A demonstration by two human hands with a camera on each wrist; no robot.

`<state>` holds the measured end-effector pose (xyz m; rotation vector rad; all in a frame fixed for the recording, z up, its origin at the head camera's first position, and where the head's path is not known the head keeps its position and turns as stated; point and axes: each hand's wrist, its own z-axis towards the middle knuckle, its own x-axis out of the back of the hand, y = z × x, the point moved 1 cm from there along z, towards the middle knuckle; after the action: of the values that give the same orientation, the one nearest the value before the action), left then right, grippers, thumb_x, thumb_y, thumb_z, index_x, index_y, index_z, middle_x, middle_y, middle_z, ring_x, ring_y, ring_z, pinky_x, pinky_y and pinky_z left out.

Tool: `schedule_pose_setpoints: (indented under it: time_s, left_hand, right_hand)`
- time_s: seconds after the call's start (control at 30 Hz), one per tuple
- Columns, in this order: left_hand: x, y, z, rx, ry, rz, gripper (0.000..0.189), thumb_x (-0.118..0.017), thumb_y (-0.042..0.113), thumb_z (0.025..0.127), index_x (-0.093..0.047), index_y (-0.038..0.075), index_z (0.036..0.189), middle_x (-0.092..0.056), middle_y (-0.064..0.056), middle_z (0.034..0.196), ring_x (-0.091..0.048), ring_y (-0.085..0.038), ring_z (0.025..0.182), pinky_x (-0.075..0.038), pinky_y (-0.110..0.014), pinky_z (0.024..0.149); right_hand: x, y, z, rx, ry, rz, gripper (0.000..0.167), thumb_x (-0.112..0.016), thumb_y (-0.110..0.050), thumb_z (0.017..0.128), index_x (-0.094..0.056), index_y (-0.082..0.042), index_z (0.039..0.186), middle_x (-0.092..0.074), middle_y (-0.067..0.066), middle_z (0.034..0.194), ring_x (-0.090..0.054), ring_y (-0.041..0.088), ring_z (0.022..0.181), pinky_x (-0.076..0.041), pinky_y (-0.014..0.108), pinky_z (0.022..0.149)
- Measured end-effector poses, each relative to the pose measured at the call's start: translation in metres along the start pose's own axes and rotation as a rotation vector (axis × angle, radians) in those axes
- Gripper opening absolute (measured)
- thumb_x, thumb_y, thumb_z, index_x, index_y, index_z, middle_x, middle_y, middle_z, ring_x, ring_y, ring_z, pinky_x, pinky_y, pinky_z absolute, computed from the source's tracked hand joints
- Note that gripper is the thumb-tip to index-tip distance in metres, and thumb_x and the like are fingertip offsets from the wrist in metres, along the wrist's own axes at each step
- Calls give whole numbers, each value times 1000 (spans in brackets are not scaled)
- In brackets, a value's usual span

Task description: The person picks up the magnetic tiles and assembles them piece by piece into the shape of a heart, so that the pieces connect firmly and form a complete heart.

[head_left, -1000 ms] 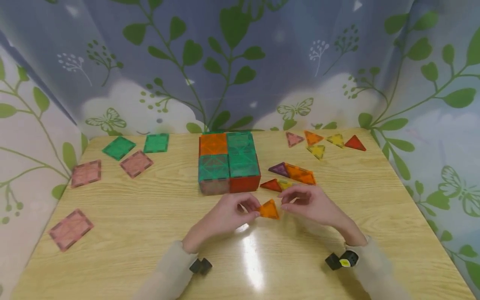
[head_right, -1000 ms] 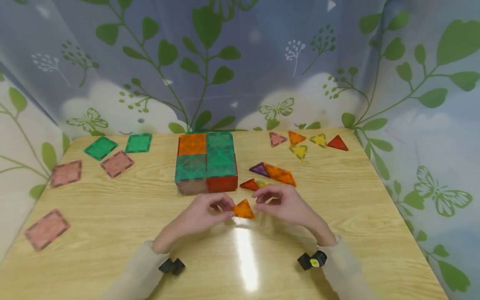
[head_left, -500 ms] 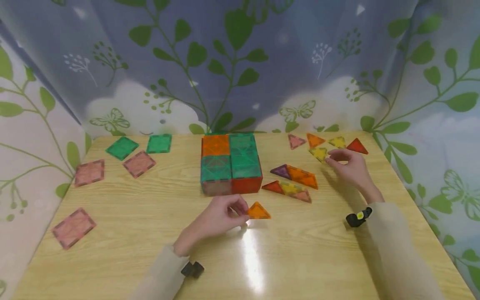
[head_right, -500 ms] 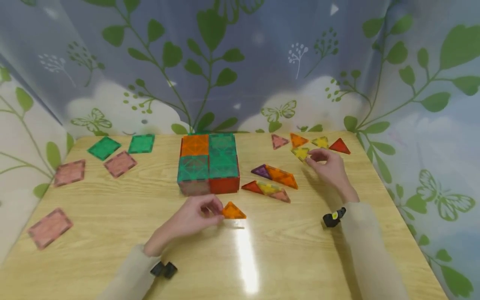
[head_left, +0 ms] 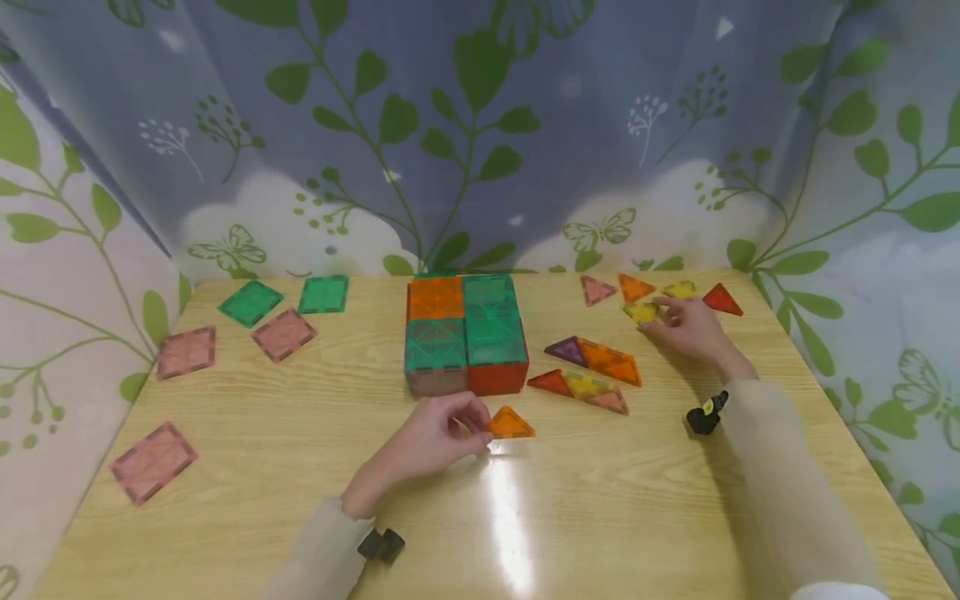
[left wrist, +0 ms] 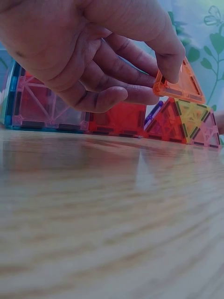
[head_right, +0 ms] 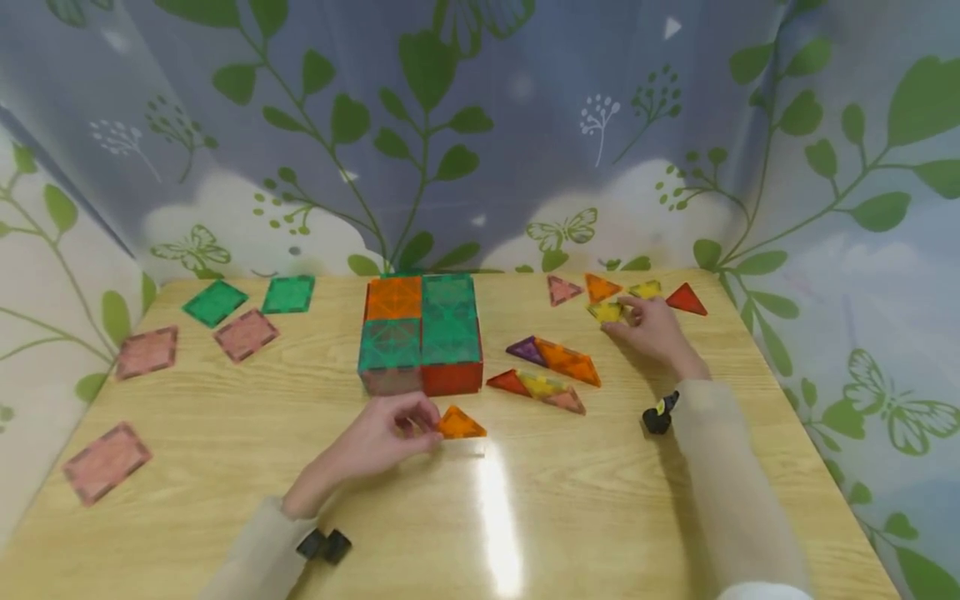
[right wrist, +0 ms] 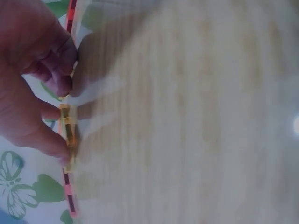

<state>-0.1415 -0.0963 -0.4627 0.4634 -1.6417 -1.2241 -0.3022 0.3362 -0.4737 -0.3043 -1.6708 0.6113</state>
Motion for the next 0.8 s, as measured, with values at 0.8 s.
schedule_pose_setpoints:
  time_s: [0.8]
  left_hand:
    - [3,-3,-2,-1,3,-20,11,-73,13,92,-69,17,101,-73,4,96,-68,-10,91,-58,-24,76]
  right_hand:
    - [17,11,-19,-48,-109,-49,79,-79,-41,89,-46,-1,149,-64,24,107,-57,27,86,-48,40,76]
